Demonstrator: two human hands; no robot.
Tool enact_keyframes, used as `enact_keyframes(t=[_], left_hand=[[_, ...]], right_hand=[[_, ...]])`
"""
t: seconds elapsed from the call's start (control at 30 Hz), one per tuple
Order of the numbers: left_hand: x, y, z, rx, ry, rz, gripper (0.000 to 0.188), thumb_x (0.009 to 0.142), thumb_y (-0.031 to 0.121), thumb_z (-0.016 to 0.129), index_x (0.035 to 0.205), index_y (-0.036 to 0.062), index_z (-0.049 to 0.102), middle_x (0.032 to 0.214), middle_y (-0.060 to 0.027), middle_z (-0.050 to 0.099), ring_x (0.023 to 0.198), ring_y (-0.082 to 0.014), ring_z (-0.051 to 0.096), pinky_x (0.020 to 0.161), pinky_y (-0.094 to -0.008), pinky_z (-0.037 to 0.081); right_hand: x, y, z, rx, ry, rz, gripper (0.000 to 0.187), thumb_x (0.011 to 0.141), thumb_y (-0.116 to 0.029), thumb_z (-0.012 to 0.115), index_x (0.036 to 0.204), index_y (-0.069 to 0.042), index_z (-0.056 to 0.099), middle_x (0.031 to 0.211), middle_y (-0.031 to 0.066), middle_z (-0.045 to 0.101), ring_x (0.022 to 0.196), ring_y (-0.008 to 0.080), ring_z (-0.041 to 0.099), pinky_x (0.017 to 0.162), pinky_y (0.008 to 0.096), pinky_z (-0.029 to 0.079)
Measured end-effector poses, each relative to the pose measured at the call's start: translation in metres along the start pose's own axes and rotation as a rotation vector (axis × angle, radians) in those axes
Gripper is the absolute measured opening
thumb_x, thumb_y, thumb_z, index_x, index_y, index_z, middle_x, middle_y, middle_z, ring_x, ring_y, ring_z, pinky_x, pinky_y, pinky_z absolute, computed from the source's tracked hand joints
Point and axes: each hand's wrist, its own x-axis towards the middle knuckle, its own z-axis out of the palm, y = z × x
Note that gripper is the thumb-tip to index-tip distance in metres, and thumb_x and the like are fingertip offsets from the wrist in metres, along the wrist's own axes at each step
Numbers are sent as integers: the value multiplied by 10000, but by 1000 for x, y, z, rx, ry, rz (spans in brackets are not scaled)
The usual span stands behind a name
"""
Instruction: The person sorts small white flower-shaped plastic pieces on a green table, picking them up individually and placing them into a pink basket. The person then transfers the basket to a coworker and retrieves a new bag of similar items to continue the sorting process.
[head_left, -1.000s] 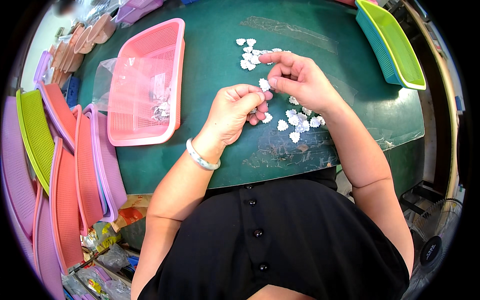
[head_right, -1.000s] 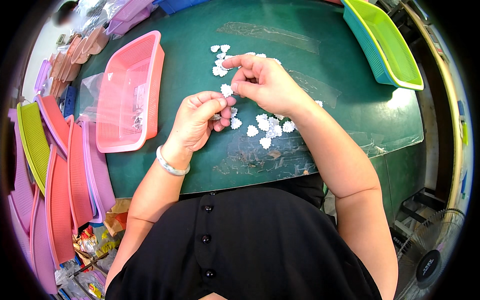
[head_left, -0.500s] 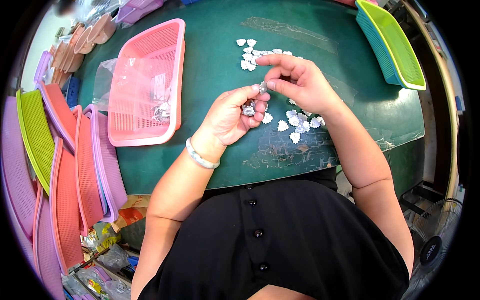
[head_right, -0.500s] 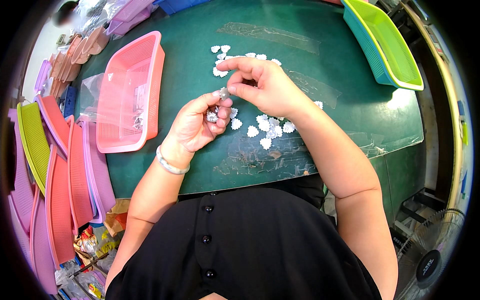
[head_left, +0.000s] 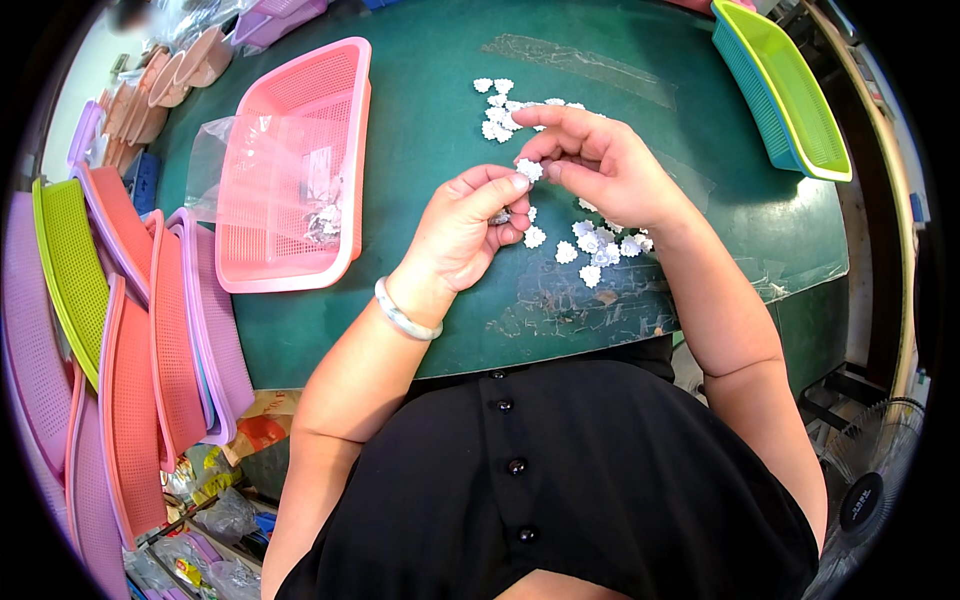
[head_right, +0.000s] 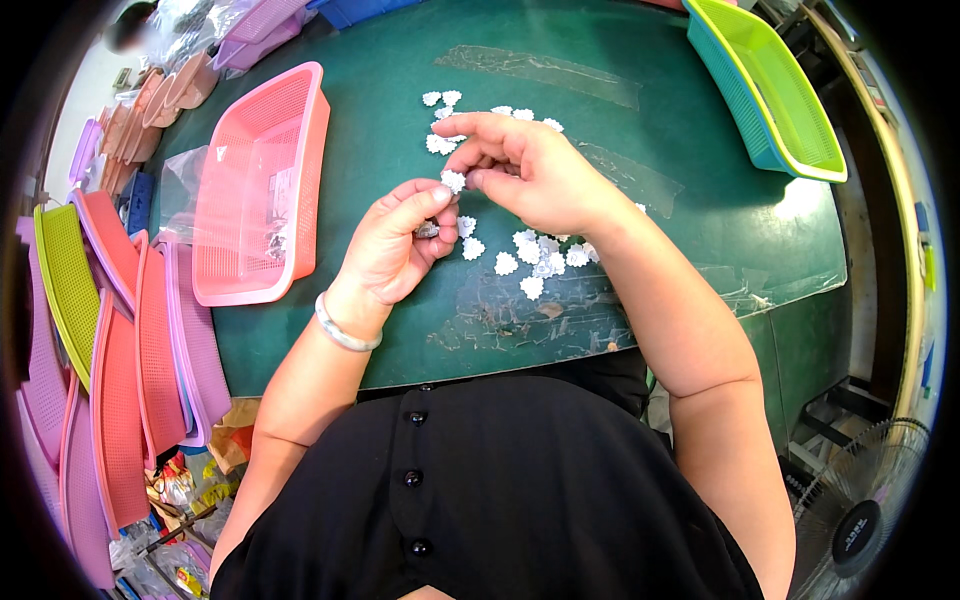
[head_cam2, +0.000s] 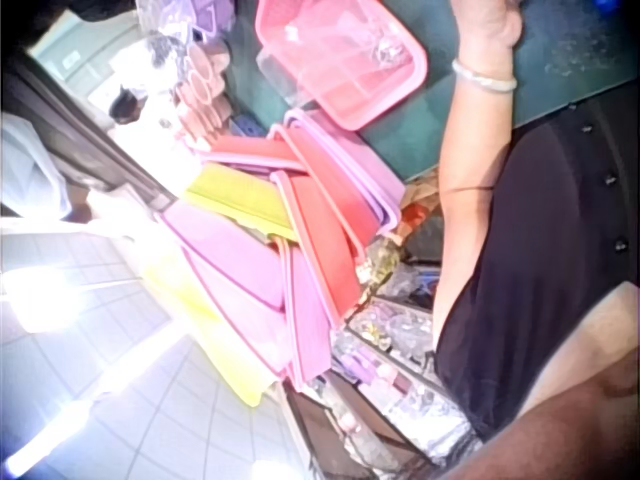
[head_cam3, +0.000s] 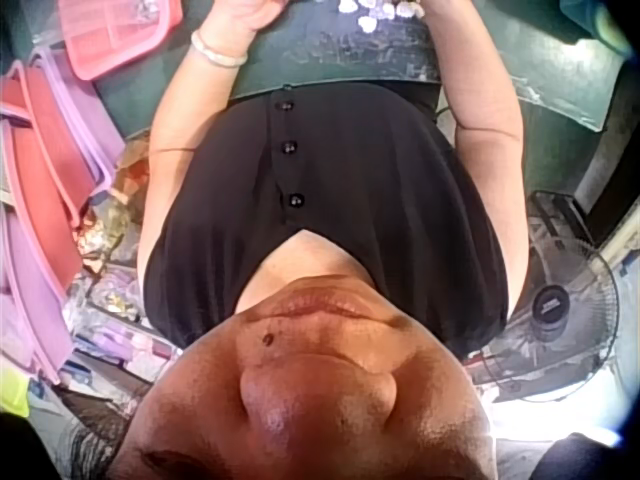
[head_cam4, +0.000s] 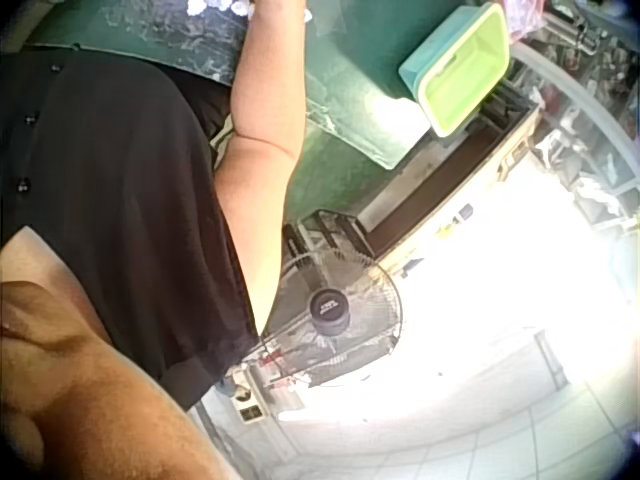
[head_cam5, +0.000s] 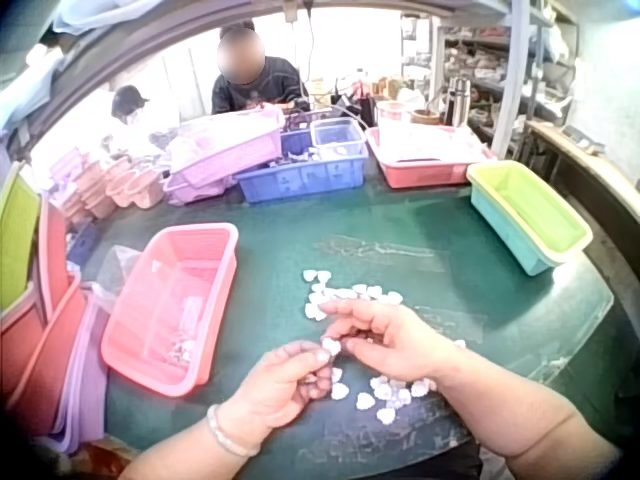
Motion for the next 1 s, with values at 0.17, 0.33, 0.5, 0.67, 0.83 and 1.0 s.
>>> enact_keyframes(t=[0.17, 0.33, 0.5, 0.67, 0.83, 1.0], left_hand=[[-1, -1, 2, 103, 59, 52, 117, 808, 133, 634, 848, 38, 578, 686, -33, 564, 590, -109, 535, 492, -210, 403], [-2, 2, 3, 24, 33, -10, 122, 824, 157, 613, 821, 42, 574, 678, -30, 551, 570, -108, 509, 477, -214, 386], [2, 2, -2, -120, 39, -33, 112, 828, 140, 588, 777, 50, 544, 750, -70, 566, 601, -122, 488, 469, -202, 374], [2, 5, -6, -242, 57, 3, 49, 793, 75, 562, 776, 41, 531, 808, -119, 570, 674, -183, 541, 518, -233, 457], [3, 5, -8, -238, 28, 26, 72, 795, 45, 528, 864, 25, 536, 823, -116, 570, 694, -189, 557, 542, -249, 471], [4, 5, -8, -129, 49, 1, 166, 814, 59, 529, 968, -1, 535, 787, -85, 555, 644, -155, 529, 516, -229, 440]], right_hand=[[-1, -1, 0, -17, -9, 0, 459, 780, 82, 512, 1227, -7, 459, 871, 48, 608, 853, 110, 563, 787, 257, 447], [0, 1, 0, -58, -2, 2, 453, 779, 70, 533, 1220, -10, 466, 856, 39, 612, 827, 112, 567, 775, 260, 451], [0, -5, -9, -238, 26, -103, 416, 802, 59, 508, 1208, -28, 480, 852, 44, 626, 835, 101, 569, 748, 243, 453], [1, -7, -30, -625, 138, 51, 436, 767, 61, 536, 1189, -49, 503, 815, 33, 607, 766, 116, 554, 740, 260, 453], [-1, -1, -22, -948, -43, -57, 565, 624, 94, 599, 1153, -95, 533, 835, 42, 597, 809, 219, 533, 737, 324, 459], [0, 2, -19, -966, -51, -77, 602, 607, 95, 599, 1172, -95, 517, 809, 37, 575, 820, 225, 512, 736, 333, 452]])
